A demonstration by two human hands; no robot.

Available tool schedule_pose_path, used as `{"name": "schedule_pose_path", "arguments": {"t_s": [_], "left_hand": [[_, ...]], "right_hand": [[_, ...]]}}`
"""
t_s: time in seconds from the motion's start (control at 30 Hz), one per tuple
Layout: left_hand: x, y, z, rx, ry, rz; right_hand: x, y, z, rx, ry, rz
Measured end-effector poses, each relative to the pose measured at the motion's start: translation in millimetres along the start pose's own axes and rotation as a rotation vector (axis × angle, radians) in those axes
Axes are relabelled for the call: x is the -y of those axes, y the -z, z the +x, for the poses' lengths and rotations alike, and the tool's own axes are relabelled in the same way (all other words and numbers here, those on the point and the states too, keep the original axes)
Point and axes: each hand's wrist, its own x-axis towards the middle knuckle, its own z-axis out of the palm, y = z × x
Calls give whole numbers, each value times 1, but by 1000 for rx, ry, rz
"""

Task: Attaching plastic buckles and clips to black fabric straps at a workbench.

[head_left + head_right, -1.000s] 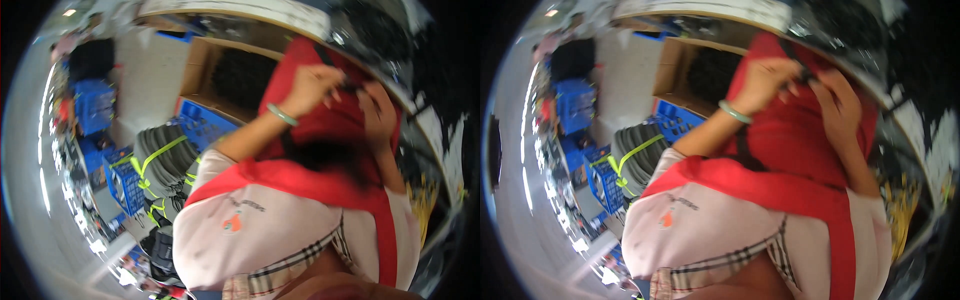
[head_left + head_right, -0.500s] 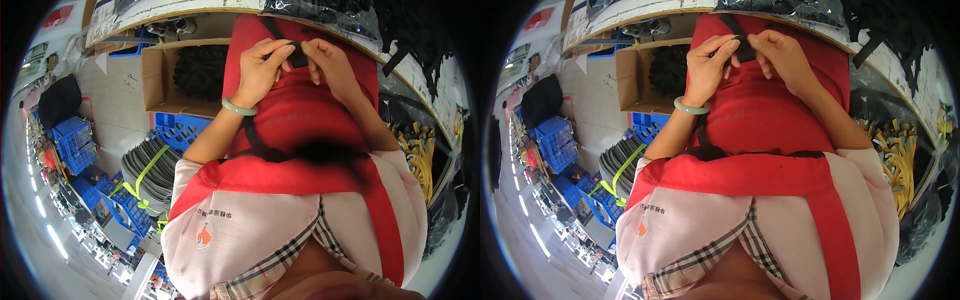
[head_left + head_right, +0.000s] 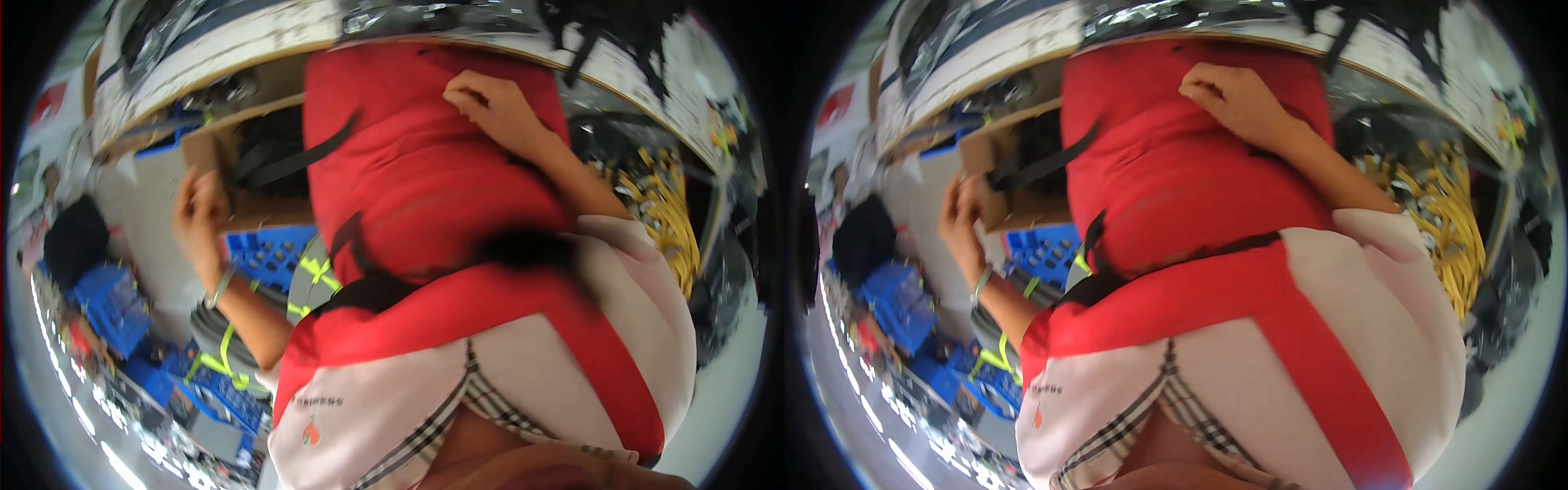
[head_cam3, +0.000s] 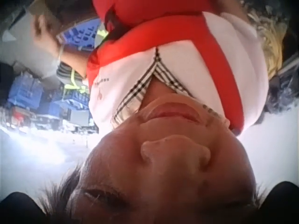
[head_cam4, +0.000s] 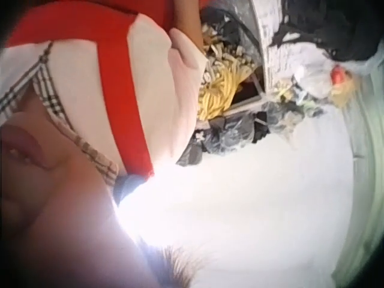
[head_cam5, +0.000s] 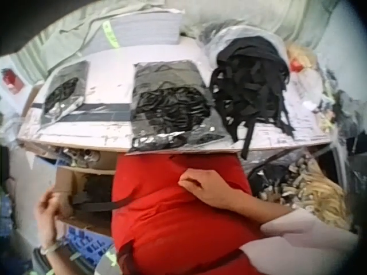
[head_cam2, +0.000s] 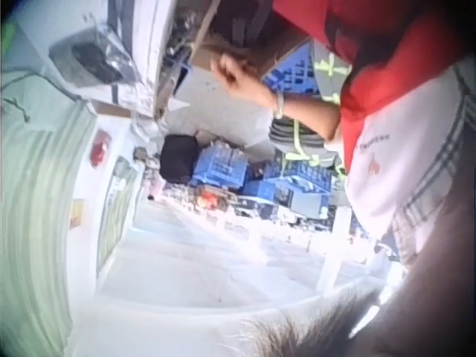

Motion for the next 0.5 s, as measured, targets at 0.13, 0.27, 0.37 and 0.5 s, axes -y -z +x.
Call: {"name": "schedule_pose_path", "arguments": {"t_s": [0.13, 0.27, 0.37, 0.5], "left_hand": [[58, 17, 13, -37, 170, -787], [46, -53, 6, 343, 303, -1144], [19, -129, 0, 453, 402, -946], [-25, -191, -23, 662, 189, -850]], "right_hand": [[-18, 37, -52, -329, 30, -378], [-57, 102, -81, -443, 123, -927], [-83, 118, -74, -423, 88, -1054], [-61, 113, -58, -453, 196, -889]]}}
